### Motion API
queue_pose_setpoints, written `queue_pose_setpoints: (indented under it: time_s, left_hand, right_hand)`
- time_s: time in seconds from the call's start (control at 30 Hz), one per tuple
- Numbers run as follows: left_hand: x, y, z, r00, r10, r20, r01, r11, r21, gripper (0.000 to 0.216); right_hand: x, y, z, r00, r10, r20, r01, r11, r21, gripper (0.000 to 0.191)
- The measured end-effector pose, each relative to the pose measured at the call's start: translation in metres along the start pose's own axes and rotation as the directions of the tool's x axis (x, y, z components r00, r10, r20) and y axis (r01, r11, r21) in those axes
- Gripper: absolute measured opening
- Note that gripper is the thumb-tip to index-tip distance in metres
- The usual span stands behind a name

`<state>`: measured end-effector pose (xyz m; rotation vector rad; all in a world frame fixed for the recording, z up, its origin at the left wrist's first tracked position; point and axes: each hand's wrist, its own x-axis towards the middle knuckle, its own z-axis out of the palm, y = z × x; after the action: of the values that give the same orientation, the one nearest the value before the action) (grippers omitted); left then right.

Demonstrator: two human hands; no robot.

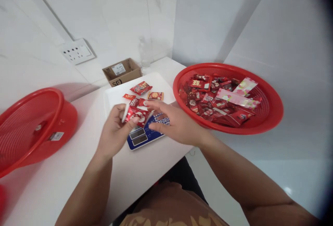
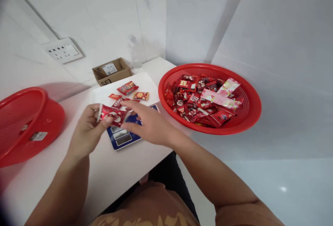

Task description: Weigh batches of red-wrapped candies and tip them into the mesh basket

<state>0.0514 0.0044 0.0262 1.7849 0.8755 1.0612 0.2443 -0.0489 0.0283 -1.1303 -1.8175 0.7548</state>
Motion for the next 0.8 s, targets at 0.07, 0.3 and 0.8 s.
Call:
queue_pose_setpoints:
  time_s: [0.07, 0.3, 0.8]
  left_hand:
    - [-0.006, 0.003, 0.012, 0.993, -0.015, 0.114, 0.003, 0.995, 0.102, 0.025]
    - [-0.008, 0.007, 0.028, 0.931, -0.027, 0.364, -0.097, 0.943, 0.319, 0.030]
    - [0.083, -0.053, 0.019, 0.944, -0.234, 0.231, -0.056, 0.578, 0.814, 0.094]
  right_hand:
    - [-0.006, -0.001, 0.006, 0.999, 0.022, 0.049, -0.025, 0.998, 0.060, 0.063]
    - [-0.026, 0.015, 0.013, 0.983, 0.182, -0.011, -0.180, 0.978, 0.105, 0.053]
    - [-0.027, 0.045, -0.033, 0.807, 0.249, -0.536, -0.424, 0.875, -0.233, 0.058]
